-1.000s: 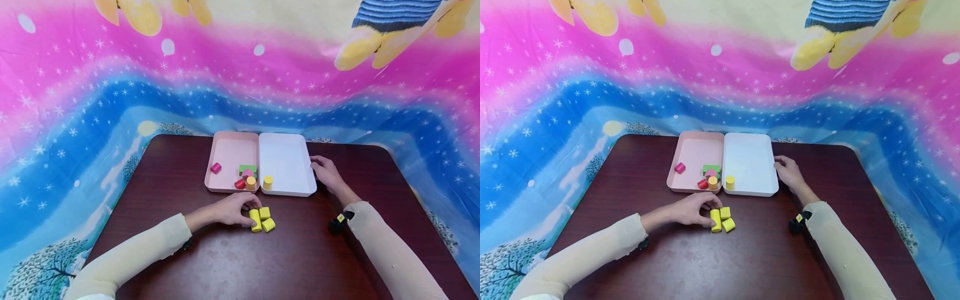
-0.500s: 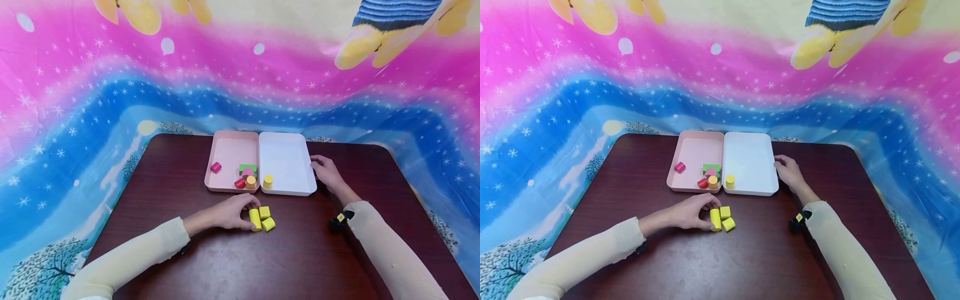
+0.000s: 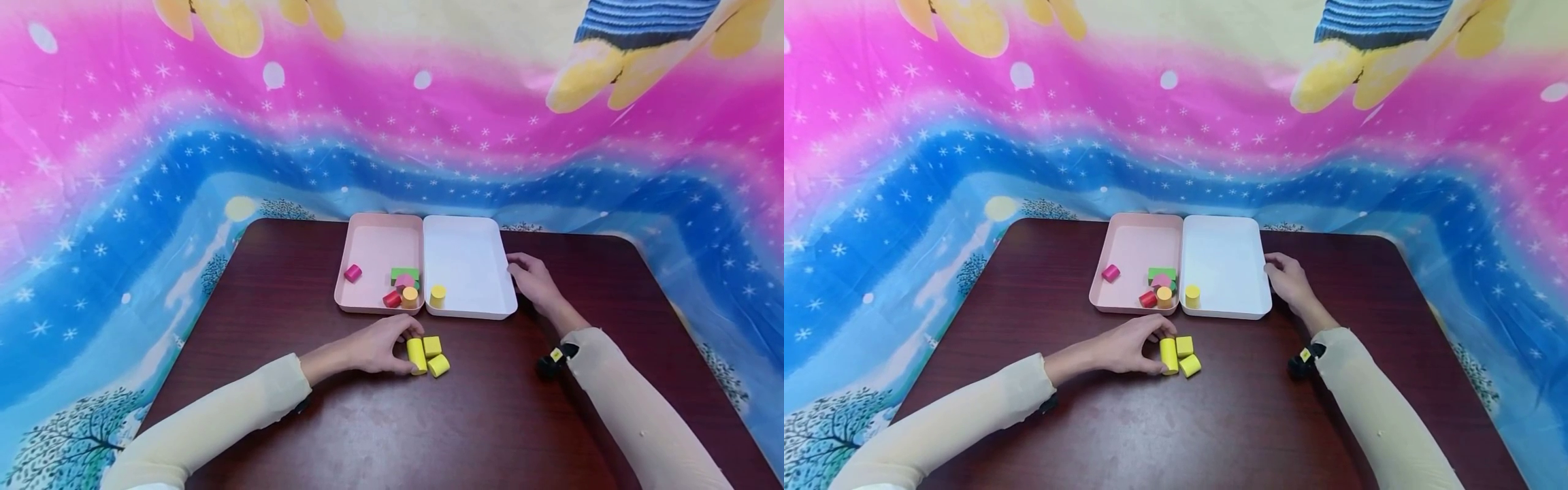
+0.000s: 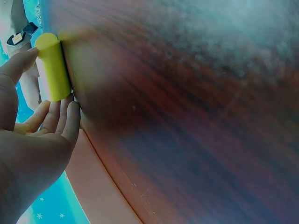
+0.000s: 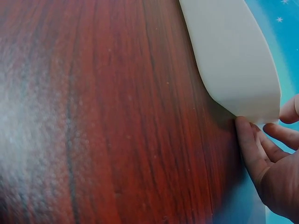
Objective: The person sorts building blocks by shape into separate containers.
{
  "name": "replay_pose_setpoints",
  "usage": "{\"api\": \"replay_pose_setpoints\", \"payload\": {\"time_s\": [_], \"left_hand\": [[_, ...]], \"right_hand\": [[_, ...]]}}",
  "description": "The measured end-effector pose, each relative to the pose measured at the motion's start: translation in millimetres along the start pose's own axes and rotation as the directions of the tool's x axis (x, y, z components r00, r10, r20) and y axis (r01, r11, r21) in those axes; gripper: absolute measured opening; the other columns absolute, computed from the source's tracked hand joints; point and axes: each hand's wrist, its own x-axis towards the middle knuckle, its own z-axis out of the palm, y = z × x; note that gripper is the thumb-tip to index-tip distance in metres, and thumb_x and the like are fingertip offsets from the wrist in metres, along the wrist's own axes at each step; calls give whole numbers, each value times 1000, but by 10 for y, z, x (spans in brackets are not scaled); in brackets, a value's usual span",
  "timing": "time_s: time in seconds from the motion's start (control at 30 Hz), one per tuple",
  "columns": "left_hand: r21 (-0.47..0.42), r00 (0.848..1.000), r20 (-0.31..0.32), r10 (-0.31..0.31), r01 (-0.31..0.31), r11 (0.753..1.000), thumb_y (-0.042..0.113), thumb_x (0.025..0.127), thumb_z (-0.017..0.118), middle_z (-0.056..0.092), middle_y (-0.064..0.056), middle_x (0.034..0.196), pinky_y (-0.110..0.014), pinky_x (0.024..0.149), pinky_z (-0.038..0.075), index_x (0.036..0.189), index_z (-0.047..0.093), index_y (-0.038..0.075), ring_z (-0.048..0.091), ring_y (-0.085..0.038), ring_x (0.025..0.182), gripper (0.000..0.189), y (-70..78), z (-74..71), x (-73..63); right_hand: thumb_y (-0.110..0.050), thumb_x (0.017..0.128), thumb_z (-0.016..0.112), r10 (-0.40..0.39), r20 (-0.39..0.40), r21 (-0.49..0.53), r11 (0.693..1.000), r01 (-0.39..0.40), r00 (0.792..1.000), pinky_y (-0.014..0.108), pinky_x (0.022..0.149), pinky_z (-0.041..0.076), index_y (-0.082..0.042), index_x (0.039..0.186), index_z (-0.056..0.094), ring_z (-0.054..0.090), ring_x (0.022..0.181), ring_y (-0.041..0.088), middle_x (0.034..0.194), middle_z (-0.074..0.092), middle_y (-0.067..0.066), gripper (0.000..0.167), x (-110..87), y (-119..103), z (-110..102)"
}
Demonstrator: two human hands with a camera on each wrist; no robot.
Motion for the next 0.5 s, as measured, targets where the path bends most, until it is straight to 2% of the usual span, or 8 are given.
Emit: {"api": "replay_pose_setpoints", "payload": {"time_s": [0.33, 0.5], "left_hand": [[68, 999, 39, 25, -28, 997, 29, 86, 87, 58, 3, 121, -24, 101, 50, 131, 59, 10, 58, -9, 112, 57, -11, -1, -6], [87, 999, 30, 28, -31, 996, 33, 85, 87, 57, 4, 120, -23, 100, 49, 130, 59, 11, 58, -9, 111, 57, -9, 14, -4]], "right_hand": [[-23, 112, 43, -3, 4, 6, 1000, 3, 1000, 33, 81, 61, -3, 157, 46, 63, 114, 35, 142, 58, 23, 50, -8, -12, -5], [-23, 111, 42, -2, 4, 4, 1000, 2, 1000, 33, 81, 61, -3, 157, 46, 63, 114, 35, 141, 58, 24, 50, -18, -15, -2]]}}
